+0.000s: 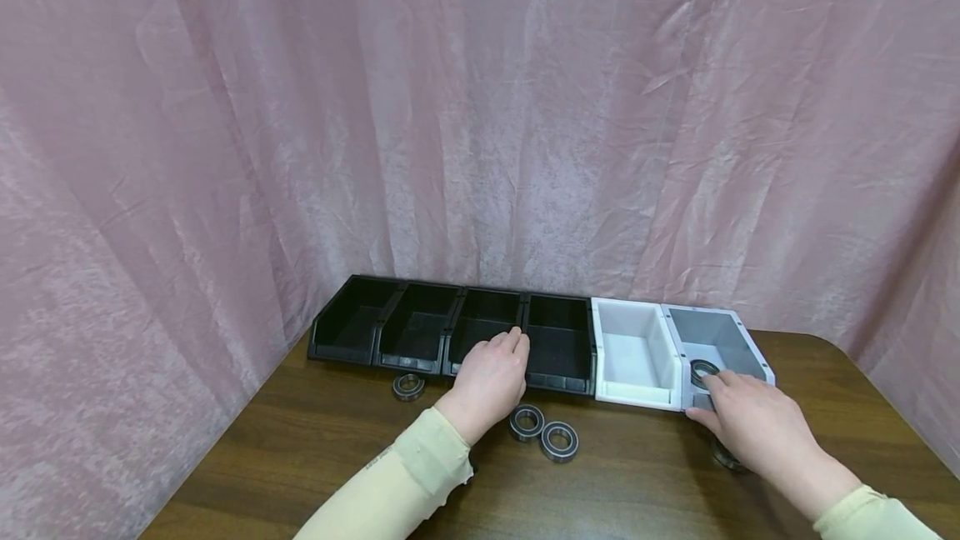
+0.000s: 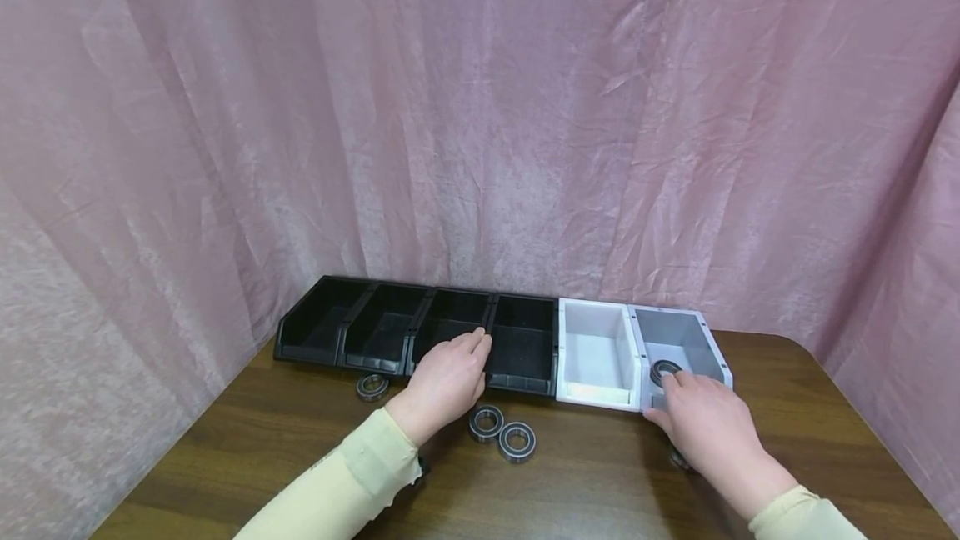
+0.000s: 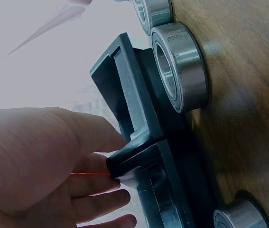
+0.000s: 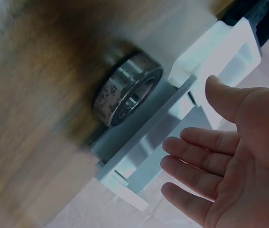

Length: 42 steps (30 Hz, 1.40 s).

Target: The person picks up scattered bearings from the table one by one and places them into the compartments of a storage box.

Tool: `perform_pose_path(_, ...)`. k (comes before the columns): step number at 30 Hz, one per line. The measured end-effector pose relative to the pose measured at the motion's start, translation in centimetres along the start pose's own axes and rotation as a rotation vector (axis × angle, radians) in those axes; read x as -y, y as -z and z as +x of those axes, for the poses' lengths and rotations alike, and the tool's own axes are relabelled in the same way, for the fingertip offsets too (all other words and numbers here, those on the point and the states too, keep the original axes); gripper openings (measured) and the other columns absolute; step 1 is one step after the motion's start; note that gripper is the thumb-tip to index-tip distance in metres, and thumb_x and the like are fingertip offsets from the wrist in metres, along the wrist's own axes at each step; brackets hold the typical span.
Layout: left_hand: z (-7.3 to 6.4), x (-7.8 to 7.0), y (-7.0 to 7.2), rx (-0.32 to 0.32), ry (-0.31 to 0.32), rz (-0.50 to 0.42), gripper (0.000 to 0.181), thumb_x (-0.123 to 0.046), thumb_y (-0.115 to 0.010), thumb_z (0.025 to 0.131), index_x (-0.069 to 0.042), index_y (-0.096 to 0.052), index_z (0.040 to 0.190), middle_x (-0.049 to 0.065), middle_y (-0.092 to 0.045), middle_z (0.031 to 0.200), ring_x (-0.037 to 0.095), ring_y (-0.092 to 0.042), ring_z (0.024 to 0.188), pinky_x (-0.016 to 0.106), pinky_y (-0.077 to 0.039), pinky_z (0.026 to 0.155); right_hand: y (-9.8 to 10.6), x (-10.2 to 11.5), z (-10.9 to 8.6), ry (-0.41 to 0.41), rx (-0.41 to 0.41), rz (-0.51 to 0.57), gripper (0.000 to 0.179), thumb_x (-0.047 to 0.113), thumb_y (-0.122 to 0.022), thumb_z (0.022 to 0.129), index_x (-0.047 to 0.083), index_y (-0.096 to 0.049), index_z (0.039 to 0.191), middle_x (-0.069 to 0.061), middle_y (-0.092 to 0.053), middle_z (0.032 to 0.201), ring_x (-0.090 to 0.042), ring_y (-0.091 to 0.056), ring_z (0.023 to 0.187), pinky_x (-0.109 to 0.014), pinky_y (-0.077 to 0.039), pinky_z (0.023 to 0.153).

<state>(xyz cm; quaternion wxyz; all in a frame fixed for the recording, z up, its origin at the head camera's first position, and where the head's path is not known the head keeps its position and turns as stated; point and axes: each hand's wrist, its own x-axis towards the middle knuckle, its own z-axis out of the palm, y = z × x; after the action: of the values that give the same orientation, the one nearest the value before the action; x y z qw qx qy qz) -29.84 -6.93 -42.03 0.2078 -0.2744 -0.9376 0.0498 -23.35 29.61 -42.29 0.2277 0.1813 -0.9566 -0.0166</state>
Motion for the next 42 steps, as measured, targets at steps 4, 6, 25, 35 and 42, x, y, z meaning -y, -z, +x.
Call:
perform_pose_path(4, 0.1, 0.0, 0.0, -0.008, -0.002, -0.006, 0.047, -0.026, -0.078, 0.102, -0.003, -0.071, 0.142, 0.016, -0.069, 0.148, 0.025, -0.072, 0.127, 0.039, -0.062, 0.101, 0.4, 0.3, -0.7, 0.033, -0.042, -0.007, 0.047, 0.033, -0.098, 0.079, 0.010, -0.057, 0.082, 0.002, -0.048, 0.072, -0.031, -0.060, 0.066, -0.049, -0.053, 0.060)
perform_pose_path(6, 0.1, 0.0, 0.0, -0.008, -0.002, -0.007, 0.047, -0.026, -0.078, 0.102, -0.003, -0.071, 0.142, 0.016, -0.069, 0.148, 0.025, -0.072, 0.127, 0.039, -0.062, 0.101, 0.7, 0.5, -1.0, 0.039, -0.042, -0.007, 0.047, 0.032, -0.098, 0.078, 0.010, -0.057, 0.084, 0.003, -0.047, 0.074, -0.029, -0.059, 0.066, -0.047, -0.051, 0.060)
perform_pose_path(25, 0.0, 0.0, 0.0, 0.002, 0.005, -0.017, 0.047, -0.026, -0.077, 0.102, -0.002, -0.070, 0.142, 0.016, -0.069, 0.149, 0.026, -0.072, 0.128, 0.039, -0.062, 0.102, 1.1, 1.1, -3.2, 0.041, 0.039, -0.057, 0.046, 0.034, -0.101, 0.074, 0.011, -0.062, 0.085, -0.001, -0.062, 0.078, -0.033, -0.070, 0.074, -0.052, -0.059, 0.068)
perform_pose_path(35, -0.1, -0.1, 0.1, 0.005, 0.002, -0.009, 0.047, -0.026, -0.078, 0.102, -0.003, -0.071, 0.142, 0.015, -0.069, 0.148, 0.025, -0.071, 0.128, 0.038, -0.062, 0.102, 0.3, 0.8, -3.9, 0.010, 0.109, -0.073, 0.047, 0.036, -0.099, 0.075, 0.010, -0.061, 0.082, -0.001, -0.050, 0.074, -0.028, -0.059, 0.061, -0.048, -0.053, 0.056)
perform_pose_path(42, -0.2, -0.1, 0.2, 0.001, 0.003, -0.005, 0.048, -0.025, -0.079, 0.100, -0.002, -0.071, 0.141, 0.015, -0.069, 0.147, 0.025, -0.072, 0.128, 0.038, -0.062, 0.101, -0.1, 0.8, -4.1, -0.016, 0.155, -0.072, 0.045, 0.036, -0.098, 0.079, 0.010, -0.061, 0.084, -0.002, -0.054, 0.076, -0.027, -0.061, 0.063, -0.047, -0.052, 0.056)
